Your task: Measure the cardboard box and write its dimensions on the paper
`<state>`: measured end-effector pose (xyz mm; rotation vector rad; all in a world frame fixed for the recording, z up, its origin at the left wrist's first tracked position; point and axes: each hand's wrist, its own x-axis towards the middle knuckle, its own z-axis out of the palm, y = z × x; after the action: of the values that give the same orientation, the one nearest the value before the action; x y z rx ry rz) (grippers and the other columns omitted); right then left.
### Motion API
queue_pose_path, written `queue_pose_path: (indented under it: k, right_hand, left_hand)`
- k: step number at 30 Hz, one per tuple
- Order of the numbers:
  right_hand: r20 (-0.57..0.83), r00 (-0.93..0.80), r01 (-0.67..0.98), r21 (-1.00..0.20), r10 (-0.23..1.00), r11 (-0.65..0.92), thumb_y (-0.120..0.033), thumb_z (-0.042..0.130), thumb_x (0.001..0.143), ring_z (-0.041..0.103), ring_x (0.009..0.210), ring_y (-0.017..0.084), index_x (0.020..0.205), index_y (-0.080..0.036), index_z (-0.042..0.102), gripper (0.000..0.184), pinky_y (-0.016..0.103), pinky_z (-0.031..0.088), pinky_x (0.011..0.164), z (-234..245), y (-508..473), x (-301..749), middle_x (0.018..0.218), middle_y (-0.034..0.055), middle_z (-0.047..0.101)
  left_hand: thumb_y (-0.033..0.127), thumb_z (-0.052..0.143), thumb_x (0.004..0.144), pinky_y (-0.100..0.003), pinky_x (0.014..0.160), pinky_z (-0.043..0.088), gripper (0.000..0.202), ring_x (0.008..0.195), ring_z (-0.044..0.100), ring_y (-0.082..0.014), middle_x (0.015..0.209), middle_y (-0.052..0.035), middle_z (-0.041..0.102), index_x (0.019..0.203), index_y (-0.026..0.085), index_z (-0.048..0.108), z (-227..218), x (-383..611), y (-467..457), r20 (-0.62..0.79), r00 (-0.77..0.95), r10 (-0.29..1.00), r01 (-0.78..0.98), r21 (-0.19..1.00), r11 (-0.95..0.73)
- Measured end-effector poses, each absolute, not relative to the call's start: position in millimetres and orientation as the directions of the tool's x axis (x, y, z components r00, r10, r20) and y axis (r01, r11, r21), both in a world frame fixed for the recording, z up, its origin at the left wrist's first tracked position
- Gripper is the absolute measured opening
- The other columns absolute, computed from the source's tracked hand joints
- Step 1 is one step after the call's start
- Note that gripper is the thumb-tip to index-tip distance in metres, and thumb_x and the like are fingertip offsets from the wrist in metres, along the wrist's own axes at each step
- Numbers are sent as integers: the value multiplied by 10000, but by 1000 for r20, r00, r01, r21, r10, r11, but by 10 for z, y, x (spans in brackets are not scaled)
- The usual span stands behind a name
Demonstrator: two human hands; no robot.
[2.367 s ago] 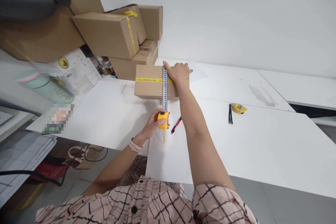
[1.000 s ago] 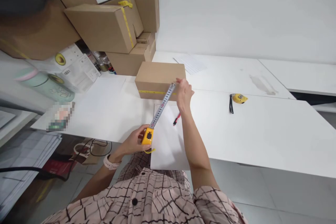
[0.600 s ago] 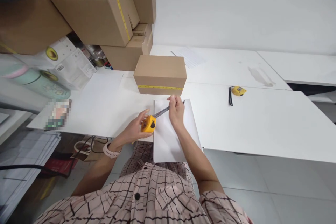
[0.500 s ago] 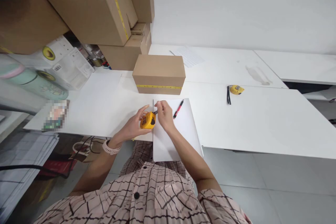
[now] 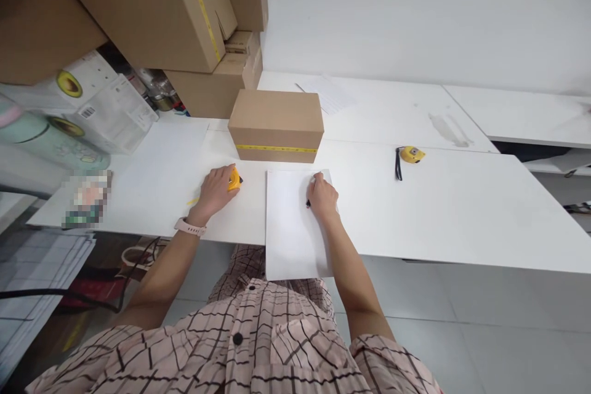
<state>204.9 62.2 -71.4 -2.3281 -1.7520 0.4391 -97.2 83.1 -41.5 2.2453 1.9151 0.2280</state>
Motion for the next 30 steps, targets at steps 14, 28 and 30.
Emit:
queue_pose_path:
  k: [14,28,30]
  right_hand:
    - [-54,117,937,-324,992,-128,-199,511,912,645,773,255,1085,-177,631,211,336,429,685,-796,627,2219,897,126,706]
    - [41,-177,-131,-991,983,18,-524,773,731,665,842,192,1062,-214,634,475,378,531,806,-509,735,1766,877,38,702]
    - [46,-46,-85,-995,998,42,-609,714,773,597,685,154,872,-222,587,420,333,509,709,-596,886,1594,675,-21,589]
  left_hand:
    - [617,546,936,-614,1233,97,827,1568,17,-380,1680,-223,155,1569,144,299,-1035,-57,396,6,612,791,746,327,-580]
    - [631,615,884,-639,1214,62,829,1535,131,-453,1655,-200,245,1526,162,380,-1023,103,310,31,537,843,809,263,-525]
    - [600,615,897,-624,1203,118,757,1510,206,-440,1623,-191,309,1496,180,421,-970,78,368,23,550,835,798,278,-534]
